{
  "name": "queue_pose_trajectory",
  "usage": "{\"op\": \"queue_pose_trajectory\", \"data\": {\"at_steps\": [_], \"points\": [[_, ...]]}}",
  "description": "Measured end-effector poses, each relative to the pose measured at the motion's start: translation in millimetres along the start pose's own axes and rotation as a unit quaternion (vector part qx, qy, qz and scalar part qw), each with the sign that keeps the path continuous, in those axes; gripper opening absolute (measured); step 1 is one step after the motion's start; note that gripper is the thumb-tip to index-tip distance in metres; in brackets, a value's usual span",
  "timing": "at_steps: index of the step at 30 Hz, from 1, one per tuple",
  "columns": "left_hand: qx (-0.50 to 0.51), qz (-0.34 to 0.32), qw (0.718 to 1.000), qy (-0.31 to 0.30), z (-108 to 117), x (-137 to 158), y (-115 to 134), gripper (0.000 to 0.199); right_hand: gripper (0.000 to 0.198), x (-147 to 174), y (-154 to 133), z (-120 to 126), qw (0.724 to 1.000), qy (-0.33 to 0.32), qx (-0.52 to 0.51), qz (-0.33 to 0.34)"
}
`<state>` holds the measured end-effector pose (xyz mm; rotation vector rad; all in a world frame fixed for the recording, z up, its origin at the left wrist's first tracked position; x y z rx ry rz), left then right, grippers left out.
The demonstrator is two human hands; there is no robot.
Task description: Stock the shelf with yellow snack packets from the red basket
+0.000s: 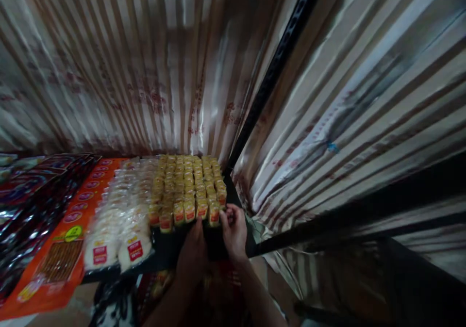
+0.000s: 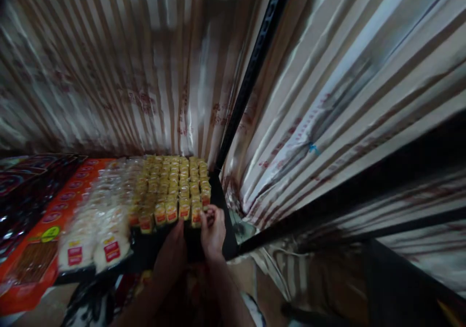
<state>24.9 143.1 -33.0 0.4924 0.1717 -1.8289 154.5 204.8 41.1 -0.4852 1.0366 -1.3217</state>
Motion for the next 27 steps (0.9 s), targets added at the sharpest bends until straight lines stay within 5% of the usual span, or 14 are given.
{"op": "queue_pose_trajectory", "data": {"at_steps": [3, 9, 19, 27], "points": [[-0.012, -0.013, 1.0, -0.006, -6, 4, 1, 0.063, 0.026, 22, 21, -15, 0.999, -0.032, -0.003, -0.015], [-0.027, -0.031, 0.998, -0.044, -10, 4, 1, 0.058, 0.016, 11, 32, -40, 0.997, -0.071, 0.008, -0.016], [0.222, 0.026, 0.971, -0.08, -3, -20, -5, 0.046, 0.014, 7, 30, -44, 0.997, -0.077, 0.01, 0.001], [0.288, 0.066, 0.955, -0.039, -36, -20, 10, 0.049, 0.023, 2, 26, -36, 0.993, -0.112, 0.023, 0.03]]}}
Point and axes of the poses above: each hand's wrist, its own x-axis away from the middle knuckle, its own z-axis out of the back of the hand, y = z × x, the point moved 8 cm from there along -x, towards the middle knuckle, and after that the axes turned 12 degrees about -y, right-handed, at the moved point
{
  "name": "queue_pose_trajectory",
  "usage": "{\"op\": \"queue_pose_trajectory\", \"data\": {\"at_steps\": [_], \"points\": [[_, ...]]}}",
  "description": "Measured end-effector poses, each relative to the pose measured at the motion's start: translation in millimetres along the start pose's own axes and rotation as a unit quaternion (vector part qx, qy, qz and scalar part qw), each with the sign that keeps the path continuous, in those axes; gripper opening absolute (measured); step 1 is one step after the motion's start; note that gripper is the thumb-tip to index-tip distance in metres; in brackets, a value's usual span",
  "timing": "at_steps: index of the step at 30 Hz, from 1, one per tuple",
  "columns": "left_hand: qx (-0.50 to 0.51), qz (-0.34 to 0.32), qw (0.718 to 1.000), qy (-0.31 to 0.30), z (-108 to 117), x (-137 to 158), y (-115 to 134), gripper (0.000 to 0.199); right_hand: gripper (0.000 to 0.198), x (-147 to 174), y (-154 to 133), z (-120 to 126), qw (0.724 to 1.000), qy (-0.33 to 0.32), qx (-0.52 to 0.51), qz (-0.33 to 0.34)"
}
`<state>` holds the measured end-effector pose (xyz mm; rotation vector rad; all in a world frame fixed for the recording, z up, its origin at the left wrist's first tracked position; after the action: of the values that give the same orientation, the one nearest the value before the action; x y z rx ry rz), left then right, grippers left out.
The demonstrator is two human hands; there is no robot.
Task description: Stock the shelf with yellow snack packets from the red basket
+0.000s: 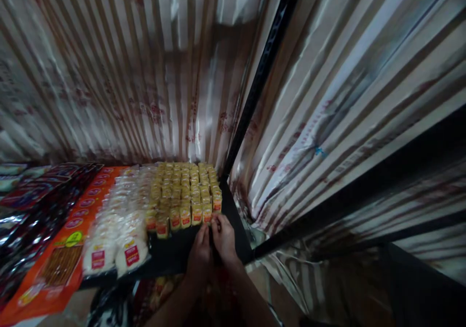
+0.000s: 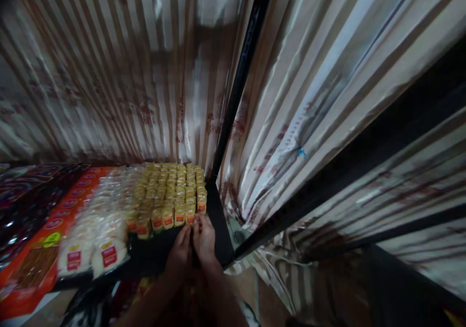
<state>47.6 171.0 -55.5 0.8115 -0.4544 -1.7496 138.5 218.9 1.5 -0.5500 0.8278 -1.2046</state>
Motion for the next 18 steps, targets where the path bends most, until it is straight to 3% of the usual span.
{"op": "queue_pose_trajectory", "data": {"at_steps": [4, 8, 13, 18], "points": [[-0.048, -0.033, 0.998, 0.032, -4, 8, 0, 0.051, 0.03, -17, -19, 24, 0.995, 0.025, 0.087, 0.035], [-0.094, -0.002, 0.996, 0.004, -4, 7, 3, 0.051, 0.03, -63, -45, 35, 0.984, 0.025, 0.164, 0.064], [-0.129, 0.017, 0.991, -0.013, 1, 3, 11, 0.052, 0.028, -128, -55, 12, 0.956, -0.092, 0.279, 0.02], [-0.157, -0.004, 0.987, 0.023, 8, 5, 19, 0.059, 0.021, -152, -60, -12, 0.919, -0.178, 0.353, 0.001]]}}
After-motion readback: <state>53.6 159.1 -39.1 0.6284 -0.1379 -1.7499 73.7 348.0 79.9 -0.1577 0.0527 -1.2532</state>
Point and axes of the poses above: each hand's wrist, its own x-axis away from the middle knuckle, its own z-axis out of the back of the hand, y = z × x, the point moved 8 cm from there along -x, towards the middle knuckle, and after that the axes turned 12 degrees about -y, right-handed, at the moved point
